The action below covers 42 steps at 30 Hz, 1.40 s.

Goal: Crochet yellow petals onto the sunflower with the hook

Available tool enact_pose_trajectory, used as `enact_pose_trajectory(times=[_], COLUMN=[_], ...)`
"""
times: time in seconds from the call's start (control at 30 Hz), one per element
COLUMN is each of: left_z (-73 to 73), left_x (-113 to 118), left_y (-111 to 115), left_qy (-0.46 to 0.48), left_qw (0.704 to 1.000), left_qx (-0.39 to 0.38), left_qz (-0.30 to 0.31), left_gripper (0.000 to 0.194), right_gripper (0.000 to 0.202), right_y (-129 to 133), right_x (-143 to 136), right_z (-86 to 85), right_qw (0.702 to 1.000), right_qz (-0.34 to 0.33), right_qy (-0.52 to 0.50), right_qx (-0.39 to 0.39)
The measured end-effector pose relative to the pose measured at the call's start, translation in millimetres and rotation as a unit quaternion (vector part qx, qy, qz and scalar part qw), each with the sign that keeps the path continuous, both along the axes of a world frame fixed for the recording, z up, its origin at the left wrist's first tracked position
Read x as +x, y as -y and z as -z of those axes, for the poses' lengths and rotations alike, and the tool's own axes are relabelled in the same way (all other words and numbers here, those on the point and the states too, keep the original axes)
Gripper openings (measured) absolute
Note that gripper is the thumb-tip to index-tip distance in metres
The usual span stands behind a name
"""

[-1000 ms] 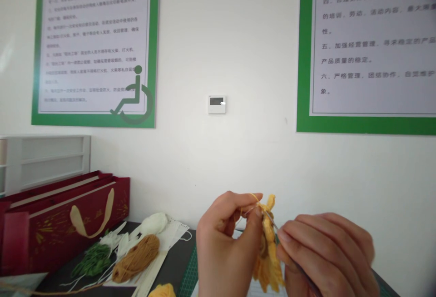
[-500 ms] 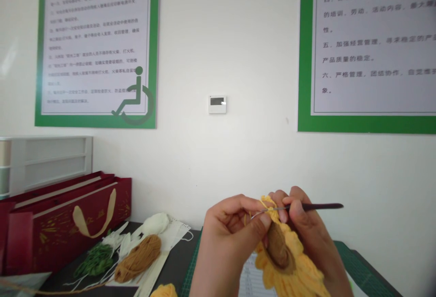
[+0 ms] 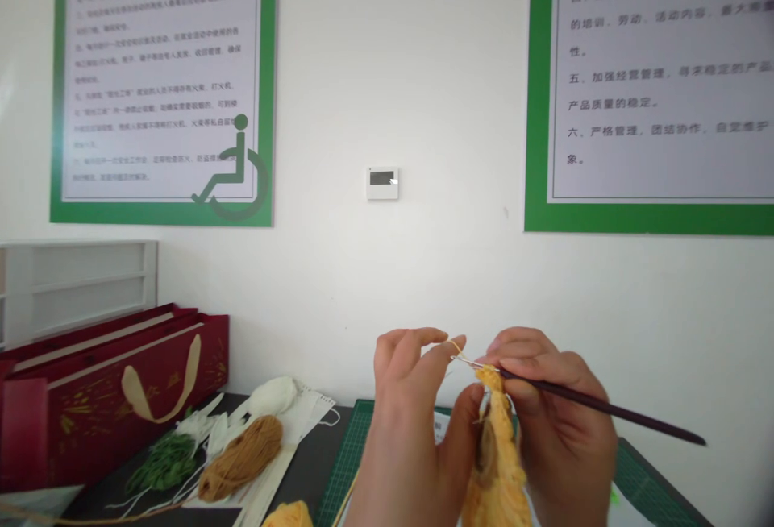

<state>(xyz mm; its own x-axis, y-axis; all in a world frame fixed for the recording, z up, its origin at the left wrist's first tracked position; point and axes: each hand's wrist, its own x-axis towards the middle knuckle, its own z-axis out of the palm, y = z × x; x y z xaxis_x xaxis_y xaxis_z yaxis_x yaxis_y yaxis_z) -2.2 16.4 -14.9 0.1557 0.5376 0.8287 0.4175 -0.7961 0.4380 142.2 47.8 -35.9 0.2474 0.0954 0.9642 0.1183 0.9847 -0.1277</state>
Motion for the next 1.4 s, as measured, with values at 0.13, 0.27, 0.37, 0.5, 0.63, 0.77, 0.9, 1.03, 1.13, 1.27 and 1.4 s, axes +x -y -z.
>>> enact_pose_trajectory(times=[0.13, 0.27, 0.37, 0.5, 0.63, 0.77, 0.9, 1.03, 1.13, 1.27, 1.4], left_z=[-0.6, -5.0, -6.6, -6.2, -6.3, -8.2, -10.0, -9.6, -7.0, -3.7, -5.6], left_x=[-3, -1, 3, 7, 12, 15, 16, 16, 19, 20, 14], left_y=[-1, 1, 6, 7, 3, 5, 8, 7, 6, 5, 7], left_qy=[0.011, 0.133, 0.224, 0.299, 0.344, 0.383, 0.412, 0.407, 0.407, 0.394, 0.375], left_qw=[1.000, 0.984, 0.923, 0.873, 0.865, 0.846, 0.813, 0.780, 0.743, 0.688, 0.692], left_qx=[0.018, -0.042, -0.176, -0.242, -0.246, -0.247, -0.281, -0.333, -0.367, -0.424, -0.430], left_qz=[-0.003, 0.106, 0.260, 0.299, 0.271, 0.275, 0.301, 0.338, 0.384, 0.438, 0.443], left_gripper=[0.035, 0.032, 0.037, 0.037, 0.035, 0.034, 0.032, 0.036, 0.038, 0.038, 0.033], right_gripper=[0.005, 0.003, 0.011, 0.019, 0.024, 0.025, 0.025, 0.033, 0.038, 0.042, 0.023], right_y=[1, 3, 5, 6, 6, 4, 4, 9, 14, 16, 12], right_x=[0, 1, 4, 10, 12, 9, 5, 6, 10, 11, 3], right_z=[-3.9, -5.8, -5.9, -4.5, -1.0, 3.2, 3.9, 3.8, 8.5, 18.8, 17.5], right_qw=[0.999, 0.998, 0.999, 0.995, 0.988, 0.985, 0.986, 0.971, 0.939, 0.949, 0.987], right_qz=[-0.040, -0.064, -0.034, 0.042, 0.089, 0.122, 0.130, 0.193, 0.287, 0.279, 0.129], right_qy=[-0.002, 0.011, 0.037, 0.091, 0.117, 0.104, 0.075, 0.066, 0.074, 0.037, -0.010], right_qx=[-0.009, -0.017, -0.007, 0.027, 0.051, 0.069, 0.071, 0.123, 0.177, 0.144, 0.092])
